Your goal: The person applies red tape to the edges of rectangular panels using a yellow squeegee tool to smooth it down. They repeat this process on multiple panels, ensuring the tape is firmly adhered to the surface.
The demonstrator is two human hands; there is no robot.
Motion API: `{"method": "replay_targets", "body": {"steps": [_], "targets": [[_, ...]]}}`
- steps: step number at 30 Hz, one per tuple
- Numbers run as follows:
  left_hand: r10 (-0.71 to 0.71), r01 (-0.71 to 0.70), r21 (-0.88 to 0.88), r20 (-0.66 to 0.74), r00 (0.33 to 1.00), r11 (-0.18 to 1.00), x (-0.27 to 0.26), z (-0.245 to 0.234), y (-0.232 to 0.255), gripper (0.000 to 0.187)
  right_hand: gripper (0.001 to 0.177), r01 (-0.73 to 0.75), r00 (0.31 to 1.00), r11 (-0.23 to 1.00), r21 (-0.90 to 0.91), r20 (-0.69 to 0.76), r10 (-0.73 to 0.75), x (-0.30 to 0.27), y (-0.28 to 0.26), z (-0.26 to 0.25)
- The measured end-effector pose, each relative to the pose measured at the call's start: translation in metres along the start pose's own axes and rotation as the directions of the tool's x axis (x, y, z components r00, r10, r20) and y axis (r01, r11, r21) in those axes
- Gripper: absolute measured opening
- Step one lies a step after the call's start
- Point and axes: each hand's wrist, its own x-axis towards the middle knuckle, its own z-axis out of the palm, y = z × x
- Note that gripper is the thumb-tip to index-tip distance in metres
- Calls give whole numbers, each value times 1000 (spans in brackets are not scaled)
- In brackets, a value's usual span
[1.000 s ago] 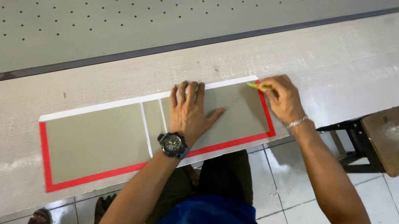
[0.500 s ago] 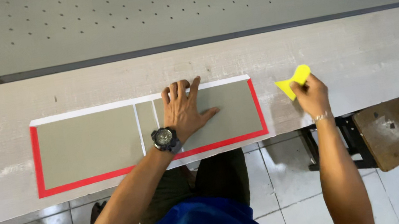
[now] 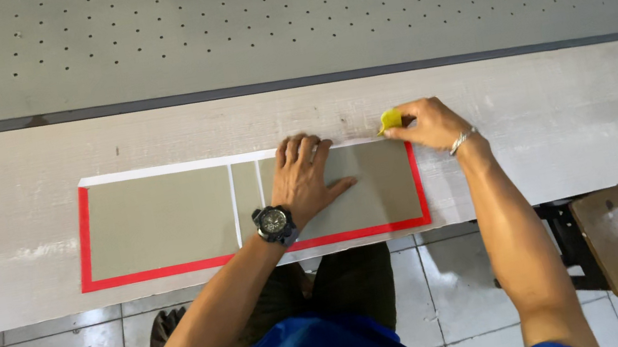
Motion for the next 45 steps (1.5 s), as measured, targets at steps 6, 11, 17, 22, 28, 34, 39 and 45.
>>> {"method": "replay_targets", "body": {"steps": [6,11,17,22,28,34,39,45], "targets": [[130,-127,34,-159,979,991,-11,-13,-2,69,44,211,882,821,-531,-259,-394,-39,53,96],[171,-151,106,-216,961,983,-22,0,-12,68,45,196,832,864,-464,-387,-397,-91,34,126],[210,-205,-79,58,976,976,-45,-47,-23,85,13,-186,797,874,-449,-589,-133,-83,6,72],[217,-217,-73,-14,976,973,-45,-26,-25,85,17,-379,698,833,-404,-715,-29,-21,83,72],[206,-211,-77,-71,976,974,-41,-22,-22,83,28,-68,687,870,-489,-655,-315,-22,-48,151],[194,-199,-84,-64,979,976,-40,-30,-20,77,34,207,728,857,-472,-510,-457,-74,-32,182],[213,-214,-163,-27,977,963,-34,-32,-41,81,38,334,744,888,-317,-490,-454,-120,-45,173],[79,-79,14,7,997,997,-40,-110,-113,87,39,320,730,912,-256,-547,-409,-141,-45,165]]}}
